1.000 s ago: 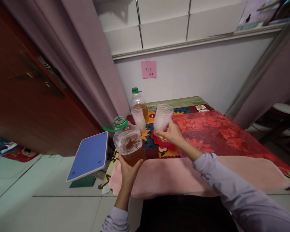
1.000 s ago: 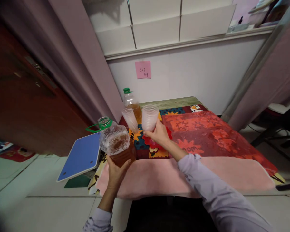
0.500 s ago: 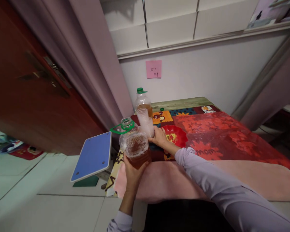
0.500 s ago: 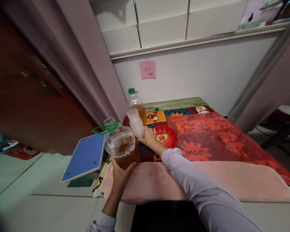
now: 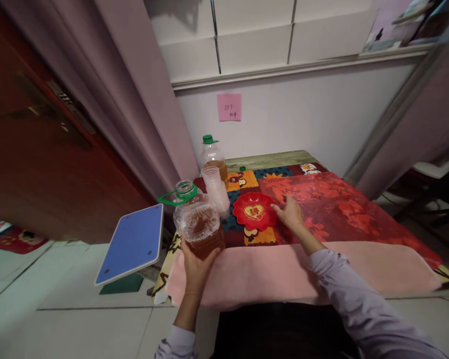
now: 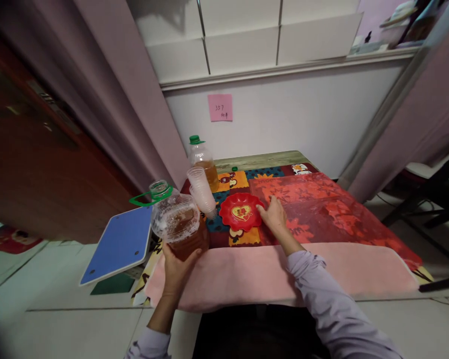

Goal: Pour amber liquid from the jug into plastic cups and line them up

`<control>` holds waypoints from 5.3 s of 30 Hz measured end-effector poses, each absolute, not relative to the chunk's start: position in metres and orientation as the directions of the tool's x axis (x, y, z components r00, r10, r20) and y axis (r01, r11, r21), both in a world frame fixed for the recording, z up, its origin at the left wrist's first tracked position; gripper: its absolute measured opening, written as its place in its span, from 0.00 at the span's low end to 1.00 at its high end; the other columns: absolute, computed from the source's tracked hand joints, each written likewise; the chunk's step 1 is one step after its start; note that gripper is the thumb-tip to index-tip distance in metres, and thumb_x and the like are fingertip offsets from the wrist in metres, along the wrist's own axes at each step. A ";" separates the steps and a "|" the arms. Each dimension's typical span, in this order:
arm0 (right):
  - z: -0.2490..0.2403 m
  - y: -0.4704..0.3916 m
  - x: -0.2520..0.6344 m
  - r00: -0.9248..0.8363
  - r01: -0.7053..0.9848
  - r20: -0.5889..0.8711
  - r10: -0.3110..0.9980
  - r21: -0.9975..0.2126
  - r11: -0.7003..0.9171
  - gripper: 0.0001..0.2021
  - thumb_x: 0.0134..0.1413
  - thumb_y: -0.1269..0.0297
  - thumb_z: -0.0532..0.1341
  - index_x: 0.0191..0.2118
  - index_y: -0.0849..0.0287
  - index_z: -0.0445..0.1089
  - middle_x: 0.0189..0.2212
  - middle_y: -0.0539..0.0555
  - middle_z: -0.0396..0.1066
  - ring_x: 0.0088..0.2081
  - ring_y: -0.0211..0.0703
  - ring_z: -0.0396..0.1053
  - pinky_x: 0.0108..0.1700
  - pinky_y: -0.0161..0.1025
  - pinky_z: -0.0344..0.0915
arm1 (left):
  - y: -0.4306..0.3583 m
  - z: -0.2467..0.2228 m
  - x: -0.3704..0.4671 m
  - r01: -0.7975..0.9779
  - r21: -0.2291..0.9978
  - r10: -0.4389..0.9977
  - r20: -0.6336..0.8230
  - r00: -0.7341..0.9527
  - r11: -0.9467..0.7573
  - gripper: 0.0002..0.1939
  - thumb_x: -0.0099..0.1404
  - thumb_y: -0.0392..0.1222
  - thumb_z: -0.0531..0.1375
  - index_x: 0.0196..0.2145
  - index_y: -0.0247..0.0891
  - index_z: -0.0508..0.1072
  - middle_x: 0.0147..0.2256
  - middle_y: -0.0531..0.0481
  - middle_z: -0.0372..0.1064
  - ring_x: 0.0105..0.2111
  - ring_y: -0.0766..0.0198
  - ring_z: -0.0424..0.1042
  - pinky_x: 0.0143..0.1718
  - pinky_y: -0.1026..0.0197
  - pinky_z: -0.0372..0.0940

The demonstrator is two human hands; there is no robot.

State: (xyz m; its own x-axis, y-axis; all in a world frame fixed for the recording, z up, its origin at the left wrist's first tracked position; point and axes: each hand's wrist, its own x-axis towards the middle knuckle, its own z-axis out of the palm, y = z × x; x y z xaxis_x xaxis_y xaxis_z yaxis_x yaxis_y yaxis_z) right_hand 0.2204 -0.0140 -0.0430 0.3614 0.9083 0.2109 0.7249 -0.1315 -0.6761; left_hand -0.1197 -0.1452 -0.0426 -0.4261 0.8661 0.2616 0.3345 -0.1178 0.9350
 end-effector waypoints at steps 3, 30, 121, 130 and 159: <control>-0.053 -0.017 0.223 0.341 0.718 0.121 0.932 -0.673 -0.175 0.18 0.58 0.59 0.67 0.53 0.59 0.77 0.46 0.63 0.82 0.49 0.58 0.80 0.54 0.49 0.73 | -0.147 -0.042 -0.118 0.344 0.933 0.869 0.259 -0.422 -0.111 0.60 0.48 0.52 0.80 0.71 0.43 0.55 0.64 0.35 0.67 0.66 0.41 0.70 0.69 0.38 0.64; 0.134 0.019 0.092 -0.703 0.674 0.169 0.691 -0.153 0.723 0.16 0.72 0.68 0.61 0.59 0.59 0.78 0.58 0.62 0.77 0.52 0.52 0.78 0.46 0.39 0.67 | -0.173 -0.071 -0.056 0.818 0.162 0.610 0.748 0.262 -0.551 0.29 0.74 0.40 0.61 0.69 0.34 0.63 0.63 0.30 0.71 0.64 0.47 0.73 0.61 0.45 0.74; 0.011 -0.127 0.185 0.148 0.066 0.201 0.968 -0.979 0.193 0.37 0.61 0.22 0.52 0.18 0.51 0.56 0.14 0.46 0.55 0.20 0.38 0.54 0.25 0.38 0.53 | -0.140 0.042 0.020 0.241 0.937 0.967 0.238 0.092 -0.254 0.31 0.70 0.73 0.54 0.26 0.42 0.62 0.22 0.59 0.55 0.23 0.68 0.56 0.26 0.64 0.53; 0.136 -0.087 0.181 0.064 -0.039 0.140 0.988 -0.989 0.142 0.42 0.62 0.20 0.37 0.16 0.51 0.53 0.13 0.49 0.56 0.17 0.35 0.51 0.23 0.37 0.49 | -0.101 0.150 0.053 0.036 0.984 0.984 0.174 0.041 -0.176 0.43 0.67 0.84 0.41 0.20 0.43 0.62 0.13 0.56 0.50 0.15 0.68 0.53 0.20 0.63 0.50; 0.134 -0.087 0.188 0.122 0.060 0.166 0.979 -0.985 0.160 0.44 0.53 0.14 0.29 0.16 0.50 0.50 0.12 0.48 0.54 0.17 0.37 0.53 0.24 0.39 0.51 | -0.097 0.148 0.057 0.122 0.991 0.998 0.060 -0.006 -0.059 0.45 0.67 0.84 0.34 0.17 0.42 0.59 0.12 0.56 0.48 0.14 0.69 0.51 0.20 0.63 0.47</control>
State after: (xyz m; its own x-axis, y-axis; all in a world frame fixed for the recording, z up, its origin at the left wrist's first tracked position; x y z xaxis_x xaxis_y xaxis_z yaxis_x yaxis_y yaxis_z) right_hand 0.1882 -0.0866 0.1341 0.1223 0.9785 0.1659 0.0599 0.1596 -0.9854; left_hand 0.0575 -0.0971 0.1481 -0.0061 0.9982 0.0605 0.1217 -0.0593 0.9908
